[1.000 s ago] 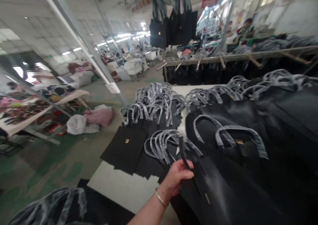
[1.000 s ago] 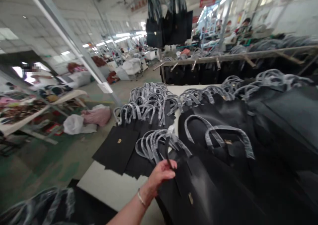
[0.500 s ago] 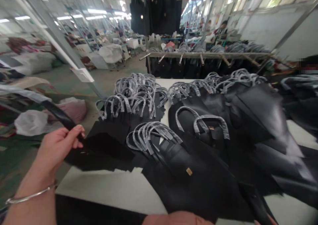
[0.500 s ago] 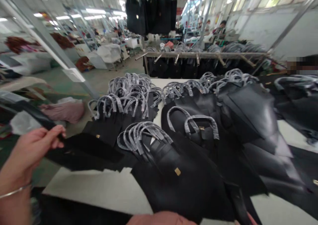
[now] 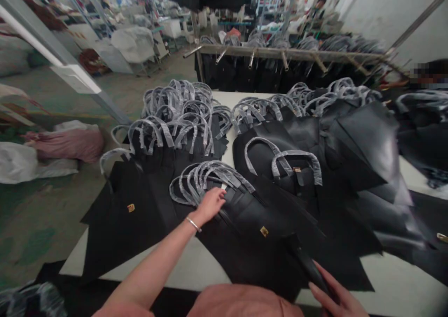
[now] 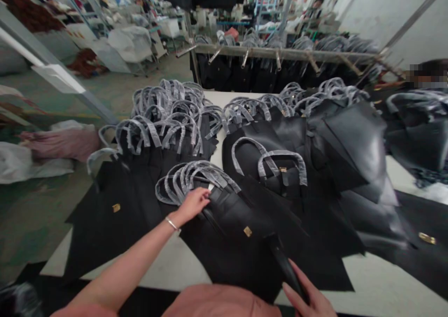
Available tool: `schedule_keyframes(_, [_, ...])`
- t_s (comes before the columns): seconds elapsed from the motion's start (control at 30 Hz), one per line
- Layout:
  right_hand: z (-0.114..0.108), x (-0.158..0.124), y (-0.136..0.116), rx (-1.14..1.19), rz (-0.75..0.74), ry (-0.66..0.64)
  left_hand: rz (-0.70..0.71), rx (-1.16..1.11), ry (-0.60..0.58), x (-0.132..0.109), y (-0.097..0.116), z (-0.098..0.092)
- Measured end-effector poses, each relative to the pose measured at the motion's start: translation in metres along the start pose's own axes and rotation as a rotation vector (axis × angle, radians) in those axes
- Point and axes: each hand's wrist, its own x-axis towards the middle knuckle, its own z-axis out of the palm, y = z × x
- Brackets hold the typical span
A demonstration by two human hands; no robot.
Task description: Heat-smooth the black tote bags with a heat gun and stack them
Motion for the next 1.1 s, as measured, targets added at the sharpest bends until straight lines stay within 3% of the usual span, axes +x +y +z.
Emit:
schedule_keyframes(0.07, [0.015, 0.006, -0.011, -0.118, -0.094, -0.054, 0.068, -0.022, -0.114, -0.009, 0.015, 0.04])
schedule_keyframes(0.17, [0.033, 0.012, -0.032, -0.243, -0.266, -0.07, 0.093, -0.009, -0.118, -0.007, 0.024, 0.065])
schedule_keyframes(0.33, [0.047, 0.011, -0.057, -0.337, -0.252, -0.112, 0.221, 0.033, -0.101, 0.046, 0.032, 0.073])
schedule_keyframes(0.5, [0.043, 0.014, -0.064, -0.242, -0.2, -0.039, 0.289, 0.08, -0.154, 0.085, 0.043, 0.087])
schedule_keyframes(0.67, [0.031, 0.029, -0.074, -0.144, -0.146, 0.004, 0.288, 0.09, -0.163, 0.07, 0.048, 0.106])
schedule_keyframes(0.87, [0.036, 0.057, -0.097, -0.135, -0.157, -0.073, 0.34, 0.046, -0.263, 0.043, 0.058, 0.129])
schedule_keyframes(1.0, [0.038, 0.066, -0.108, -0.162, -0.242, 0.085, 0.315, 0.006, -0.298, 0.05, 0.055, 0.128])
schedule_keyframes(1.1, [0.026, 0.06, -0.1, -0.18, -0.205, 0.063, 0.306, -0.045, -0.392, 0.065, 0.047, 0.12])
